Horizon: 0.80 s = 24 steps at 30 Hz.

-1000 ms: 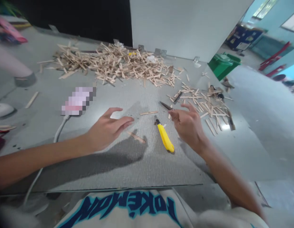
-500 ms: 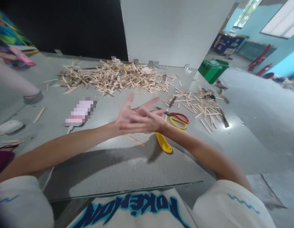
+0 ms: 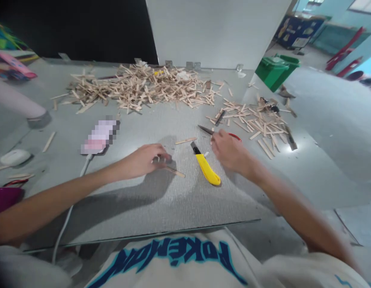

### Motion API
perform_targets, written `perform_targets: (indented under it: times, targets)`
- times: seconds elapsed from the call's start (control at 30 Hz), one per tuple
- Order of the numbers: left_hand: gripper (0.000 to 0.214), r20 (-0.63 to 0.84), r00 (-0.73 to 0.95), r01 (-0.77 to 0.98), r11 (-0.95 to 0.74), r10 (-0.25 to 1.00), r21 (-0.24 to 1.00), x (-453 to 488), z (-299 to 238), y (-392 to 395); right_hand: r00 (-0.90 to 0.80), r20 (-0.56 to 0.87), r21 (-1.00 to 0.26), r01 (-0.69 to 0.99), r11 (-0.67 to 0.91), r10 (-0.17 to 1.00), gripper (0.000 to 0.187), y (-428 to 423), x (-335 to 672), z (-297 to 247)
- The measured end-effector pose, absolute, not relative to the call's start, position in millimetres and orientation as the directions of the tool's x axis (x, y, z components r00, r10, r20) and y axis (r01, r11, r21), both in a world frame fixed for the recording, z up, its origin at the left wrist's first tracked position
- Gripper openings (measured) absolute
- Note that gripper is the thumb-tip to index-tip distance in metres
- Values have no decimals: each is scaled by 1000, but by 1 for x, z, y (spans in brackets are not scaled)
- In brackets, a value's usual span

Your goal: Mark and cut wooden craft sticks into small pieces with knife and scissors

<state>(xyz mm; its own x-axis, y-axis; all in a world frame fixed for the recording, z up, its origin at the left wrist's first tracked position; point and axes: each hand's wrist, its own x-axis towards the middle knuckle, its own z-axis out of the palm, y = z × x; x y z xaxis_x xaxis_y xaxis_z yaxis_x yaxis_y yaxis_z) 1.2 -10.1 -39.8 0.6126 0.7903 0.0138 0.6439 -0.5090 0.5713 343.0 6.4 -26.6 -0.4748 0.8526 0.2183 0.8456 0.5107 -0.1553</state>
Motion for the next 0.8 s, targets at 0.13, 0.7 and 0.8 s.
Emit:
perform_targets:
  times: [0.13,0.7,0.8]
  targets:
    - [17,-7,631,655,-529,775,540,4,-51,-28,-484,56,-72,871,487,873,41,-35,311,-36]
    - [23,-246,583,599,-204,774,775,2,-38,-7,-589,-54,-448,736,507,806,29,-26,326,-15]
    - [27,-286,595,593,-170,751,787,4,-43,-3,-633,-92,-458,713,532,769,28,-27,328,-22]
